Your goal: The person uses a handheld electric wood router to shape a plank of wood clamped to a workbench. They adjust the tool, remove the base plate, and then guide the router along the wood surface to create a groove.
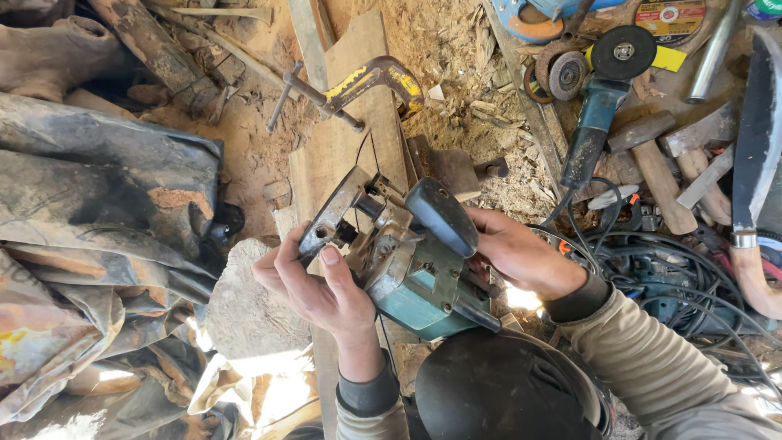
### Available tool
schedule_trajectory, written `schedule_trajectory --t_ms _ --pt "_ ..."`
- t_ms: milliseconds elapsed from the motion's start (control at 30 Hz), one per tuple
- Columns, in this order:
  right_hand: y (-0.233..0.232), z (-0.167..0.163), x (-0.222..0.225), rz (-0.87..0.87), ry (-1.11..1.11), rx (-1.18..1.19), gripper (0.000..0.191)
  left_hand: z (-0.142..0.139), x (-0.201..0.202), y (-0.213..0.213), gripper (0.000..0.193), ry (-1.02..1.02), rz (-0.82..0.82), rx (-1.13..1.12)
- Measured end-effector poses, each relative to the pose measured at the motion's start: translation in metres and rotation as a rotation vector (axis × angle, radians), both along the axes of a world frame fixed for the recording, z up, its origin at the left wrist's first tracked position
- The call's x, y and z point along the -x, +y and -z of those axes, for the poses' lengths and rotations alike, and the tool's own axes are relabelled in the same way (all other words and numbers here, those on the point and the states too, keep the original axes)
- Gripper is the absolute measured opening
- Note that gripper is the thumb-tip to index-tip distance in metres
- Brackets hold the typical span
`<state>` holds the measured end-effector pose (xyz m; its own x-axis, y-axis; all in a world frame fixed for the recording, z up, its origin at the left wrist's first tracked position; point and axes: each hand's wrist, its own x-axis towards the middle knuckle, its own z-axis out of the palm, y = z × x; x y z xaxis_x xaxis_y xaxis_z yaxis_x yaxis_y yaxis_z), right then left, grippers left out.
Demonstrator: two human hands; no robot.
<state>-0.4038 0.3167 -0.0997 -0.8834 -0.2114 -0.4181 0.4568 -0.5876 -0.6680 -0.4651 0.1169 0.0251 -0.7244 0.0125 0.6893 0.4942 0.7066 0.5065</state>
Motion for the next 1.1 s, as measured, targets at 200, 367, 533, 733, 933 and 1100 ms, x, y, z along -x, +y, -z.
schedule_trajectory --t_ms 200,367,533,733,933,1100 --pt "0.001 0.002 0.004 0.015 0.019 0.122 0.045 -0.001 -0.001 0.001 0.054 -0.001 -0.012 0.004" --pt "0.024 -0.028 0.050 0.138 0.684 -0.549 0.040 -0.001 -0.002 0.001 0.055 -0.024 -0.019 -0.003" --pt "-0.004 -0.042 0.098 0.123 0.942 0.064 0.052 -0.004 -0.001 0.002 0.055 -0.026 -0.018 0.005" --pt "-0.047 -0.011 0.142 -0.023 0.804 0.197 0.045 -0.005 -0.004 0.001 0.054 -0.028 -0.008 -0.002" --pt "-0.057 0.026 0.161 -0.038 0.853 0.129 0.053 -0.001 -0.005 0.004 0.051 -0.024 -0.041 -0.042" --pt "-0.056 0.033 0.147 0.002 0.742 0.218 0.051 -0.001 -0.005 0.000 0.051 -0.047 -0.054 -0.032"
